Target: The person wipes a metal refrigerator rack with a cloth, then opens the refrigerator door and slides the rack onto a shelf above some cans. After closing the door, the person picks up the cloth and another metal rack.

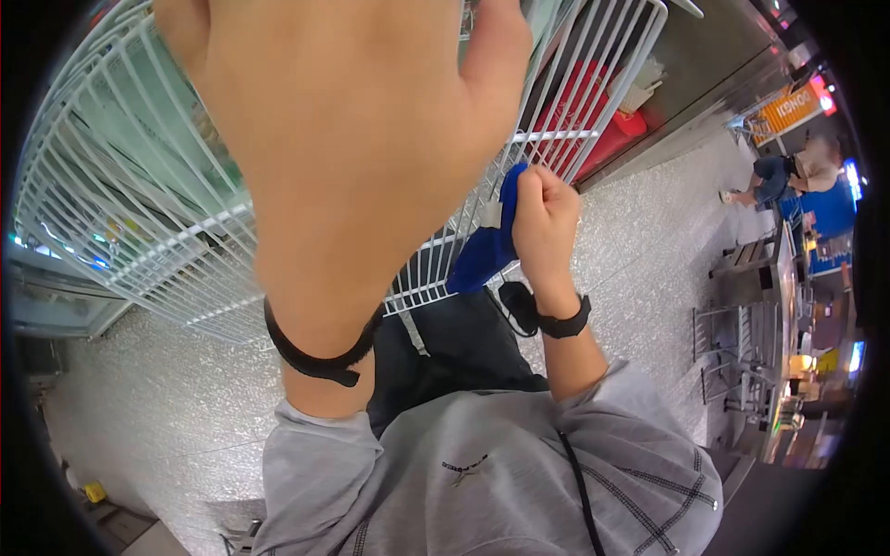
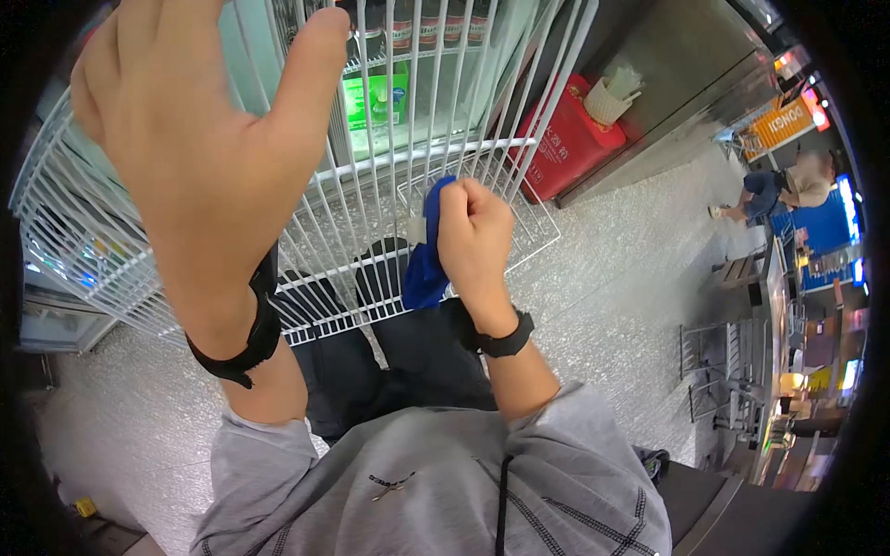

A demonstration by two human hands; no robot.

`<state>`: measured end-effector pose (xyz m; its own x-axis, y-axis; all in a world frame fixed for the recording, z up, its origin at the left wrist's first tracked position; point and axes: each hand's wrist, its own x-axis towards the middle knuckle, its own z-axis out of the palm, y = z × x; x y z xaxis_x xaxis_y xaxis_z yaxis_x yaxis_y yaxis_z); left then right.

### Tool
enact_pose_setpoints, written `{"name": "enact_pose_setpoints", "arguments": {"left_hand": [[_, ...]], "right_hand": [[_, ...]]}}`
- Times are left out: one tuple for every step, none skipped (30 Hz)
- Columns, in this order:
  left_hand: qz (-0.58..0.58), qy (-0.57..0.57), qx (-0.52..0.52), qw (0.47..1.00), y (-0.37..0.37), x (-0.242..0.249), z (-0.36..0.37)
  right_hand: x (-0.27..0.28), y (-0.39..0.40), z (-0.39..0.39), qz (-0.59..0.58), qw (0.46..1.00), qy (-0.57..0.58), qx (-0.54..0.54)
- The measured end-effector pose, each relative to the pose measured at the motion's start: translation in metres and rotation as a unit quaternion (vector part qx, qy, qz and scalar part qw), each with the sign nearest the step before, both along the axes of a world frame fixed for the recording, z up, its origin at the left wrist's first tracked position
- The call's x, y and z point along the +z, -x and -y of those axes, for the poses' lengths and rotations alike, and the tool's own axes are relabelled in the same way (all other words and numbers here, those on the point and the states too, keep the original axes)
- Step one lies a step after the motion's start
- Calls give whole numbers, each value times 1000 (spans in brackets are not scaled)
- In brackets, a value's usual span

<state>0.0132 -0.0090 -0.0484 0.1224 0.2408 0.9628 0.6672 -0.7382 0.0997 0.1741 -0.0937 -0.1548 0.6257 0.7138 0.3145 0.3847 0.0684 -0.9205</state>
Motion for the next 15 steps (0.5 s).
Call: {"name": "enact_pose_setpoints", "arguments": {"left_hand": [[5,7,-5,1000,1,-1,1],[9,13,-11,1000,2,-3,3],[12,19,-16,1000,2,-6,5],[13,25,-23,999,4,-7,6],[15,29,-29,999,5,-6,7],[17,36,-32,999,8,-8,10],[18,38,-37,998,8,-8,10],[20,39,-38,998,7,-7,9],[21,38,-39,998,5,-5,6],[20,38,-41,998,4,-4,6],[20,38,-45,998,2,-3,3],[19,37,-46,998,1,-1,1],[17,33,-45,998,-1,0,-3],[16,32,-43,998,-1,1,-5],[17,35,-42,998,0,1,-6]], "right_hand": [[-1,0,2,-38,999,-7,8],[3,0,0,-43,999,-24,12],[10,1,-1,-50,998,-42,16],[14,3,-2,-59,996,-59,20],[17,4,-3,-42,997,-59,15],[20,5,-4,-25,998,-60,10],[23,6,-5,-7,998,-61,5],[24,6,-7,10,998,-62,0],[19,5,-7,21,998,-62,-8],[9,4,-5,40,998,-44,-13],[-4,3,-3,59,998,-25,-19],[-18,2,1,78,997,-6,-27],[-38,2,7,74,997,8,-24],[-55,4,13,71,997,23,-22],[-62,9,19,79,996,32,-33]]}}
